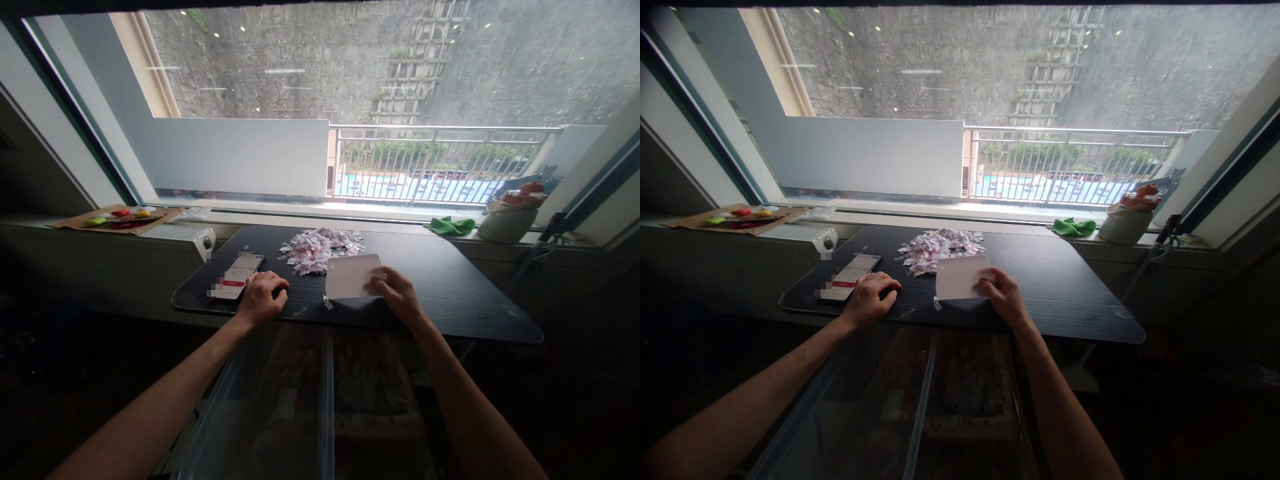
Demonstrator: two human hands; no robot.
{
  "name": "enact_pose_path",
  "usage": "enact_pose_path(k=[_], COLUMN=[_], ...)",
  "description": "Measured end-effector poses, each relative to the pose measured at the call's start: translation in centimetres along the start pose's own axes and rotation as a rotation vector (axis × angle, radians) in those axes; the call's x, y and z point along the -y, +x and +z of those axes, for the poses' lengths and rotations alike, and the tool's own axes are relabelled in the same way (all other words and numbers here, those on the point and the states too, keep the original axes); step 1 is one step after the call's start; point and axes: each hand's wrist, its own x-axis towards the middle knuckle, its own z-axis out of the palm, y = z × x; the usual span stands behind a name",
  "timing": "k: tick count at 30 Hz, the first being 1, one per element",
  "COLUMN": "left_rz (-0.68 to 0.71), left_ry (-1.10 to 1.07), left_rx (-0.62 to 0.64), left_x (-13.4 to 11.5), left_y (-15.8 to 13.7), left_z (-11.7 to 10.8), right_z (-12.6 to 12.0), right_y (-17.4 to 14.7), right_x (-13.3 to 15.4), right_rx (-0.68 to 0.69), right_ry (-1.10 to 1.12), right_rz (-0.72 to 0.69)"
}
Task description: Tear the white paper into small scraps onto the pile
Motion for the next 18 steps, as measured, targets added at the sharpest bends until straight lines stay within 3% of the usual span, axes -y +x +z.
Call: enact_pose_path(k=[3, 9, 13, 18], left_rz=[0.0, -0.002, -0.012, -0.014], left_ry=[-0.004, 0.003, -0.003, -0.021], left_rx=[0.003, 0.004, 0.005, 0.008], left_x=[0.0, -0.1, -0.1, 0.0], left_y=[0.0, 0.0, 0.0, 0.0], left_z=[-0.1, 0.0, 0.1, 0.0], right_z=[-0.2, -0.2, -1.3, -1.4], right_y=[0.0, -0.1, -0.4, -0.7], right_x=[0.1, 0.0, 0.3, 0.9], right_rx=[-0.08, -0.003, -0.012, -0.033], right_ry=[-0.057, -0.054, -0.126, -0.044], right_rz=[-0.014, -0.015, 0.01, 0.055])
